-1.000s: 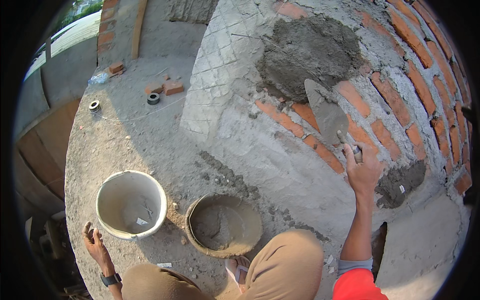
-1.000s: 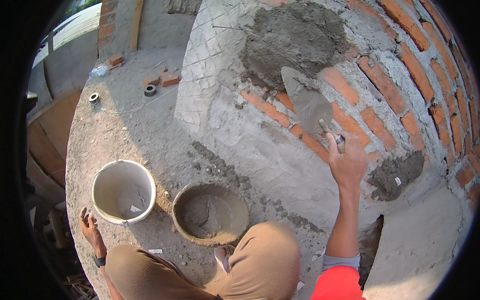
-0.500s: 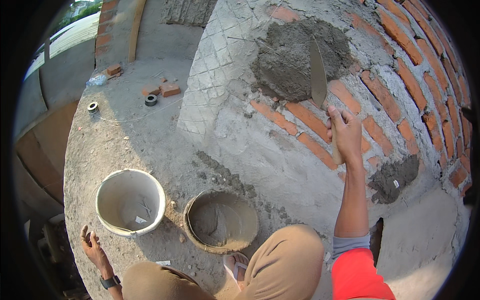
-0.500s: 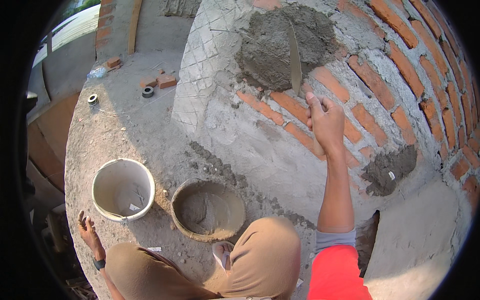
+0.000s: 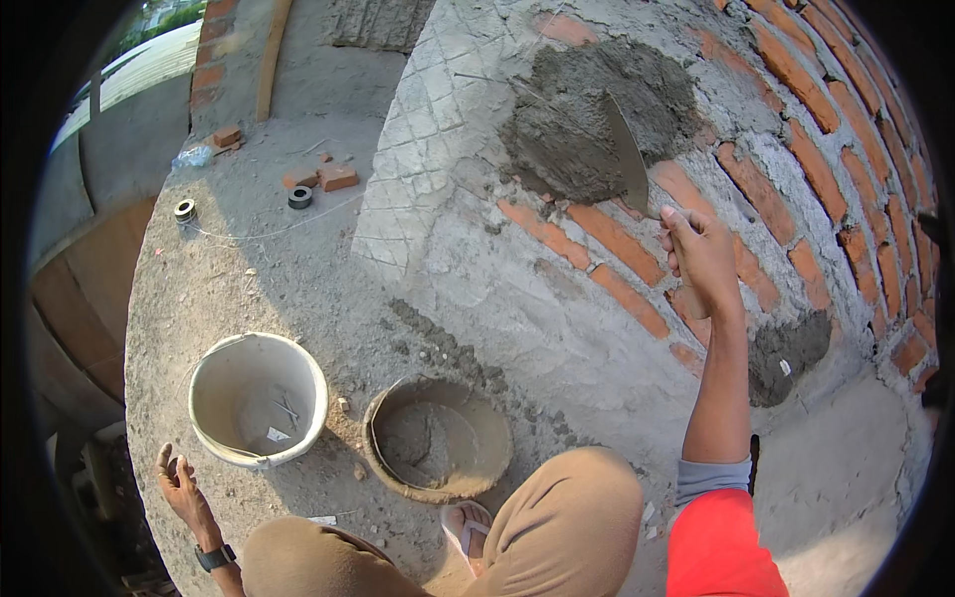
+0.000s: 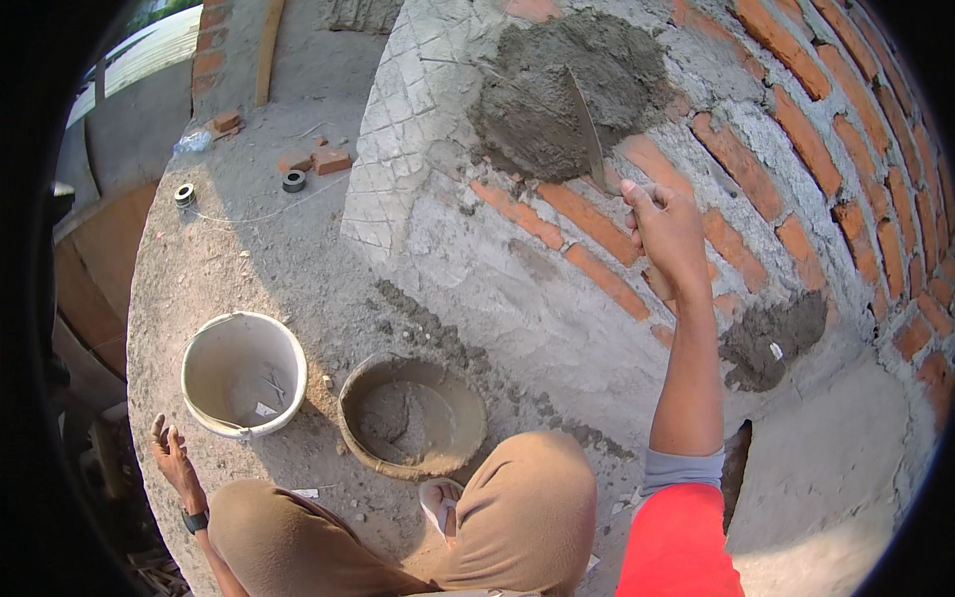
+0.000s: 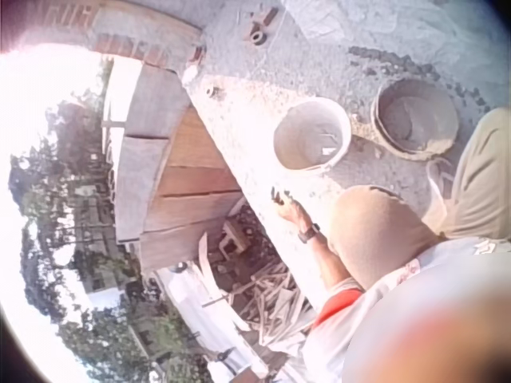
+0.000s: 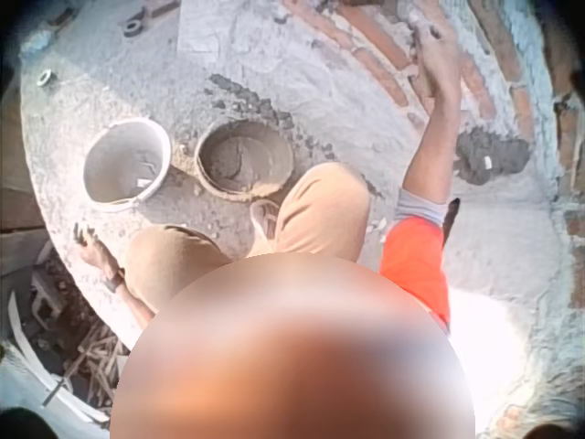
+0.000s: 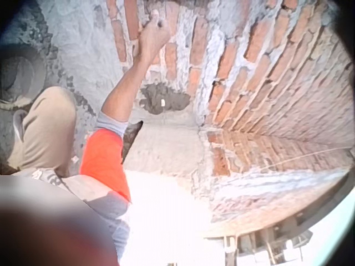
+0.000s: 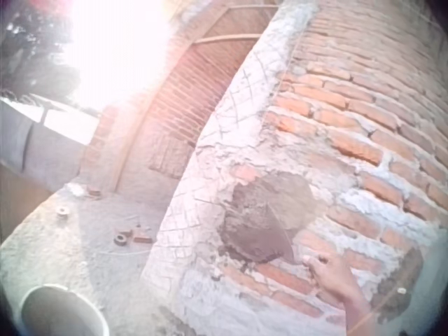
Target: The person scoops cement from a bucket with a trowel and applies it to a brick wall, smoothing the surface. They repeatedly transfer cement and use a string line to guide the application.
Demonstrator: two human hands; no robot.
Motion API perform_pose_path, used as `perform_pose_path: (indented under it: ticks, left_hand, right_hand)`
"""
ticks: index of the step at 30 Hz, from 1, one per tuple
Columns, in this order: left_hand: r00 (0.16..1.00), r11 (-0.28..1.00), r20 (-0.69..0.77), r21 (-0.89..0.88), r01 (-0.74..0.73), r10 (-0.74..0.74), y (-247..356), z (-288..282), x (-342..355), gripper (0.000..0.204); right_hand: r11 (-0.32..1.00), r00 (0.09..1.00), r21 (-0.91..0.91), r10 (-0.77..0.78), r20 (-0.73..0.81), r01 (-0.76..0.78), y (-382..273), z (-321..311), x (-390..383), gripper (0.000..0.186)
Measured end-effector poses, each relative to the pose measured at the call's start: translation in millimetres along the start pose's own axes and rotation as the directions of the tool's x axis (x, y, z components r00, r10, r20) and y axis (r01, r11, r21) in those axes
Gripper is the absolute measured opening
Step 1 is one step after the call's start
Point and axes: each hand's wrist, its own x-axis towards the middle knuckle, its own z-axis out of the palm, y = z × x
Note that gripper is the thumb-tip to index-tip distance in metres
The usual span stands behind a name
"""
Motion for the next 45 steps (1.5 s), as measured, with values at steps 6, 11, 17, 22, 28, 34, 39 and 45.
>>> perform_pose_path:
  ticks: [6, 11, 17, 22, 28, 34, 39, 45]
  left_hand:
    - [1.0, 0.999, 0.0, -0.047, -0.022, 0.022, 6.6, 11.6, 4.9, 0.033]
    - [0.999, 0.997, 0.001, 0.072, -0.032, 0.032, 33.1, 21.3, 6.6, 0.032]
    - [0.993, 0.988, 0.039, 0.11, -0.111, 0.107, 35.5, 25.6, 11.4, 0.034]
    - [0.971, 0.904, 0.04, 0.36, -0.233, 0.234, 31.4, -2.1, 3.4, 0.039]
    - [0.992, 0.945, -0.014, 0.304, 0.122, -0.124, 64.0, -36.0, 0.1, 0.027]
    - [0.9, 0.716, 0.185, 0.553, -0.427, 0.394, 125.9, 6.2, -1.2, 0.04]
    - [0.752, 0.823, 0.6, 0.26, -0.505, 0.272, 171.7, 78.4, 3.5, 0.029]
    - [0.372, 0.357, 0.912, 0.41, -0.839, -0.171, 123.8, 179.1, 34.9, 0.033]
  right_hand:
    - [0.735, 0.877, -0.666, -0.395, -0.274, 0.123, -5.0, -28.9, -31.2, 0.034]
    - [0.905, 0.902, -0.281, -0.38, -0.203, 0.318, -35.2, -45.6, -56.4, 0.031]
    - [0.751, 0.882, 0.604, -0.443, 0.159, 0.268, -67.8, -22.6, -59.0, 0.033]
    - [0.942, 0.998, 0.333, -0.05, 0.043, 0.033, -48.7, 35.4, -22.4, 0.034]
    - [0.965, 0.972, 0.245, -0.137, 0.19, 0.088, 29.8, 15.7, -87.0, 0.03]
    - [0.979, 0.727, 0.082, 0.083, 0.682, -0.189, 120.4, 44.0, -132.6, 0.024]
    - [0.898, 0.804, -0.144, 0.437, 0.403, -0.416, 218.8, 66.1, -135.0, 0.028]
    - [0.858, 0.717, -0.04, 0.452, 0.53, -0.512, 265.3, 51.8, -151.3, 0.029]
